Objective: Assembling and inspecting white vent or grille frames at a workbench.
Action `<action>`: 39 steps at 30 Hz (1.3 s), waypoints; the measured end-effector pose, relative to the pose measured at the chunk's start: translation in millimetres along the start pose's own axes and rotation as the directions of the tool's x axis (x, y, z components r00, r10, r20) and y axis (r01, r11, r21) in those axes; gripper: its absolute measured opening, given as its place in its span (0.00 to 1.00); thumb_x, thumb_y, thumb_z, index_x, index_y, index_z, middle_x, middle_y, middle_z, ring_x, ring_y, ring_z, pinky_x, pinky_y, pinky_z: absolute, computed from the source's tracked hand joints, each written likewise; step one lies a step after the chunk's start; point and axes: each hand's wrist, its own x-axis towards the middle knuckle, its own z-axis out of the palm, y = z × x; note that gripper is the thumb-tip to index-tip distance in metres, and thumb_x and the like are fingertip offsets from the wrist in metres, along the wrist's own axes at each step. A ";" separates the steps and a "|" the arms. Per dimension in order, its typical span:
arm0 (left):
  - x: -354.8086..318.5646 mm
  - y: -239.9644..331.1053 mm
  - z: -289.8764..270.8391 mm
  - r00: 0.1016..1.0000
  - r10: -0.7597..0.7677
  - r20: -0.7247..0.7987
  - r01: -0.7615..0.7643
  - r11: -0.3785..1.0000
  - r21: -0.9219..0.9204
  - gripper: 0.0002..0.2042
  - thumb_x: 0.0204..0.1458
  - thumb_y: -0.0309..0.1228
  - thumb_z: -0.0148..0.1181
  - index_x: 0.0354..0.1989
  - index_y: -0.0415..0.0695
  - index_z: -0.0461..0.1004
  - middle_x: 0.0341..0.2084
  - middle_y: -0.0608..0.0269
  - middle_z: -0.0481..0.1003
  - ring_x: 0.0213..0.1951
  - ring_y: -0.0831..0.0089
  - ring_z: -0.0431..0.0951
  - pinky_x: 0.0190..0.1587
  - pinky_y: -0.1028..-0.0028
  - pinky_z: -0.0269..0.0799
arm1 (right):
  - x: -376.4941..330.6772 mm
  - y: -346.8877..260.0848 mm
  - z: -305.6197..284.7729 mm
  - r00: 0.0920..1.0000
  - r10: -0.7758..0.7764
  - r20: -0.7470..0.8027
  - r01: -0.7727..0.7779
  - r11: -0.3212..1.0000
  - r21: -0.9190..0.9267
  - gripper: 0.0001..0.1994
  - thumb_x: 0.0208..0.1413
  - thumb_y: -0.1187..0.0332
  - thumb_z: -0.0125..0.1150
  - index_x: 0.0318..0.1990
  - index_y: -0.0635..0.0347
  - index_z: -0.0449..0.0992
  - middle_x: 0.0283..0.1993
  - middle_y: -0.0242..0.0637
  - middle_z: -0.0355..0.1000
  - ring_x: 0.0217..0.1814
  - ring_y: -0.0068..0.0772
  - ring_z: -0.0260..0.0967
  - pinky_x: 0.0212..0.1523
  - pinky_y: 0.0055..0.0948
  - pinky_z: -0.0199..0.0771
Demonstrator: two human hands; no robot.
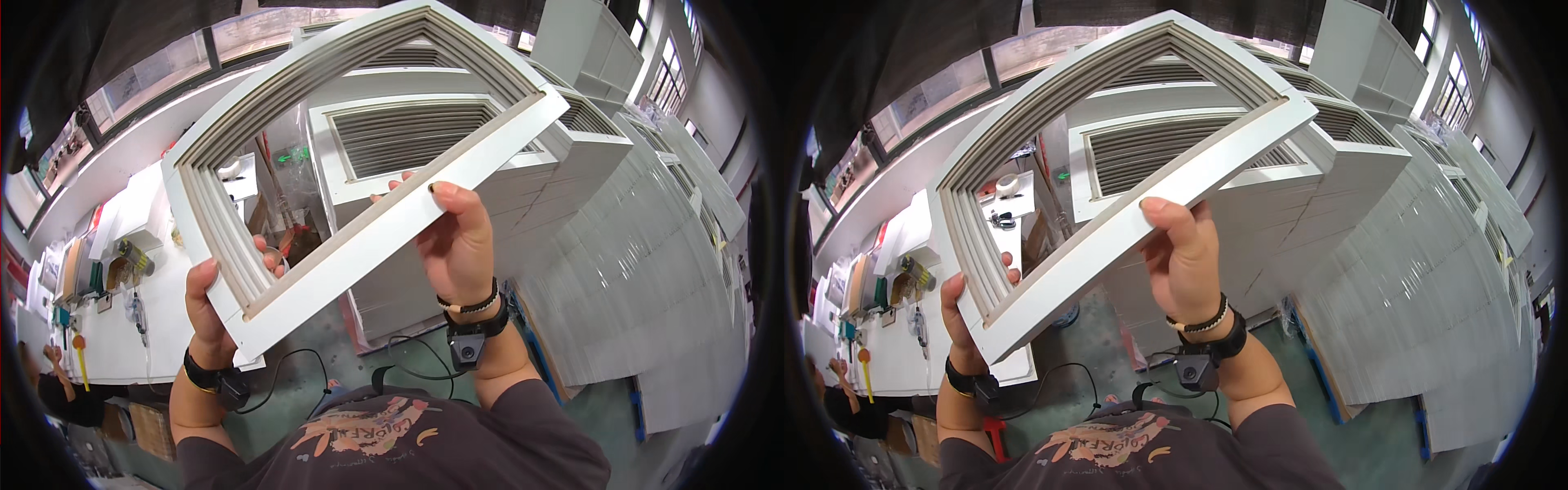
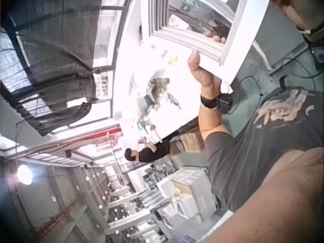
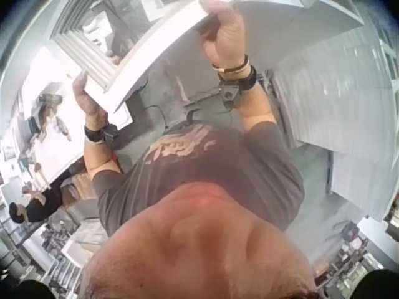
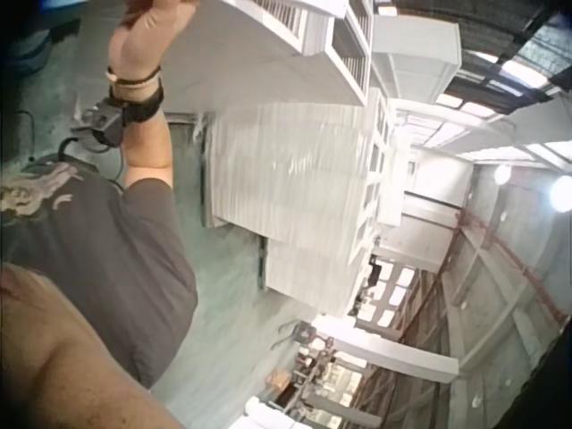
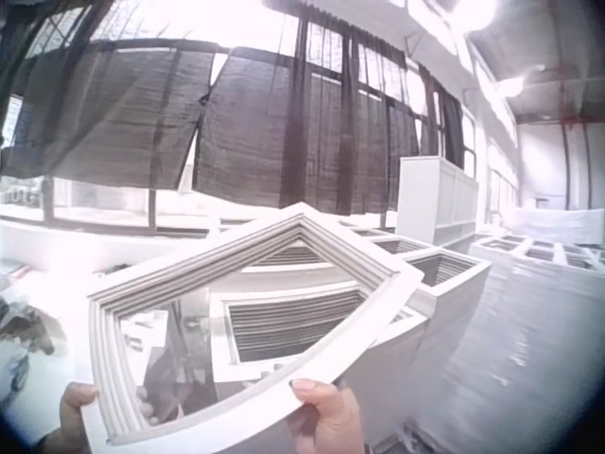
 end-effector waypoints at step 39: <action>-23.4 33.6 -365.0 0.636 0.210 -0.742 -0.363 0.931 -0.047 0.25 0.50 0.28 0.51 0.56 0.38 0.50 0.49 0.48 0.63 0.51 0.53 0.66 0.55 0.53 0.63 | 174.8 513.1 103.9 0.621 0.781 0.066 -0.784 0.621 0.029 0.13 0.49 0.70 0.56 0.40 0.67 0.64 0.40 0.46 0.64 0.48 0.46 0.67 0.52 0.47 0.69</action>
